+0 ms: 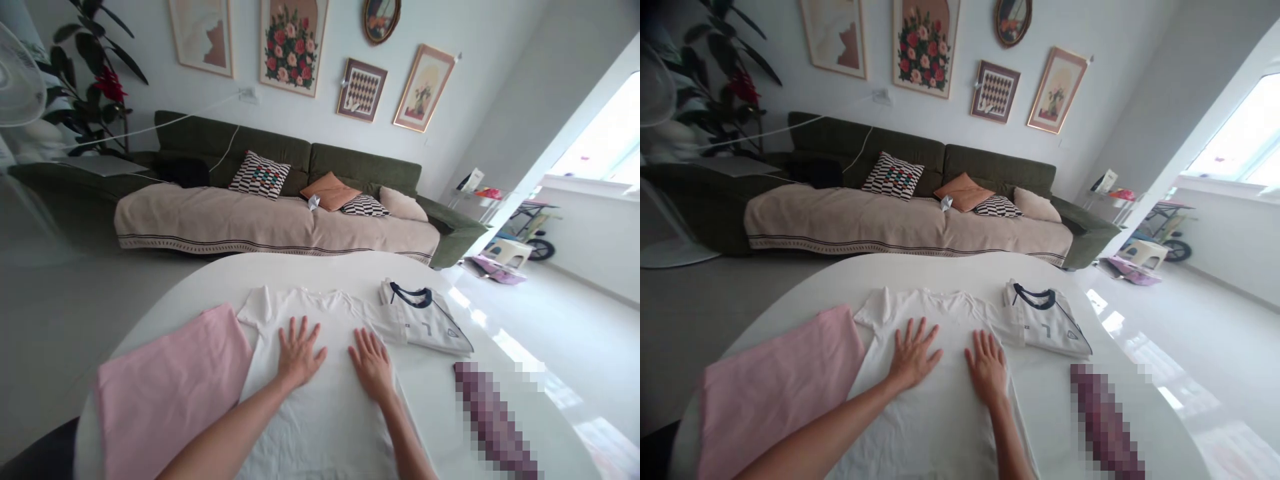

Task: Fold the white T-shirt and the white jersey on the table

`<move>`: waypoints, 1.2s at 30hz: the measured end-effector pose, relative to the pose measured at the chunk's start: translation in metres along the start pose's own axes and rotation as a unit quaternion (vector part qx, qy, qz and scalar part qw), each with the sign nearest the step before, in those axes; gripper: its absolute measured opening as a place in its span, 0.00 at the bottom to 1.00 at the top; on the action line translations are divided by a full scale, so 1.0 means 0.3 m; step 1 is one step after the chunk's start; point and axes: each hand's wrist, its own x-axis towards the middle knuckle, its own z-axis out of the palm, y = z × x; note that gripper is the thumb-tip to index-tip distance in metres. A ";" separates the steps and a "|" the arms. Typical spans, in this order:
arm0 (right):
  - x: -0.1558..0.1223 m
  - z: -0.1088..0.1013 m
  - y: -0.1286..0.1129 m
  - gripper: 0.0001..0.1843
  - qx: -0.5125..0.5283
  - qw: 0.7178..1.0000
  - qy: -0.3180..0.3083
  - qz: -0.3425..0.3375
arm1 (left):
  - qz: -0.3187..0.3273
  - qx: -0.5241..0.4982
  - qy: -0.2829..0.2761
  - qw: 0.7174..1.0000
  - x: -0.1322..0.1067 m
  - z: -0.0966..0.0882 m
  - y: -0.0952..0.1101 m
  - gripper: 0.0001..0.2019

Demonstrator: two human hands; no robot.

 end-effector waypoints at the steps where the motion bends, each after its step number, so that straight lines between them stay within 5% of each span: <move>1: -0.017 -0.013 0.050 0.30 -0.014 1.000 0.008 0.026 | -0.004 0.004 -0.008 1.000 0.000 -0.004 0.002 0.30; 3: -0.058 -0.040 0.097 0.30 -0.033 0.997 0.024 0.063 | -0.010 0.012 -0.020 1.000 0.000 -0.009 0.004 0.30; 6: -0.171 -0.044 0.055 0.30 -0.029 0.999 0.035 0.028 | -0.005 0.014 -0.014 1.000 -0.001 -0.010 0.002 0.30; 9: -0.318 0.010 -0.016 0.32 0.011 0.999 0.005 -0.040 | 0.007 0.016 -0.007 1.000 -0.004 -0.008 -0.001 0.29; 12: -0.426 0.064 -0.026 0.34 0.010 1.000 0.024 0.012 | 0.004 0.017 -0.028 0.999 -0.008 -0.016 0.001 0.29; 17: -0.461 0.068 0.007 0.35 -0.016 0.997 0.059 0.054 | -0.004 0.005 -0.086 0.996 0.016 -0.069 0.006 0.29; 21: -0.458 0.059 -0.001 0.34 -0.021 0.997 0.061 0.051 | -0.005 0.010 -0.075 0.997 -0.001 -0.141 0.007 0.27; 26: -0.464 0.066 -0.006 0.34 -0.021 0.996 0.072 0.054 | 0.003 0.028 -0.020 0.999 -0.264 -0.165 -0.013 0.24; 31: -0.464 0.065 -0.005 0.34 -0.014 0.996 0.072 0.058 | 0.080 0.011 -0.026 0.996 -0.574 -0.114 -0.128 0.25; 36: -0.460 0.075 -0.003 0.34 -0.015 0.996 0.071 0.060 | 0.141 0.020 0.022 0.990 -0.647 -0.114 -0.219 0.25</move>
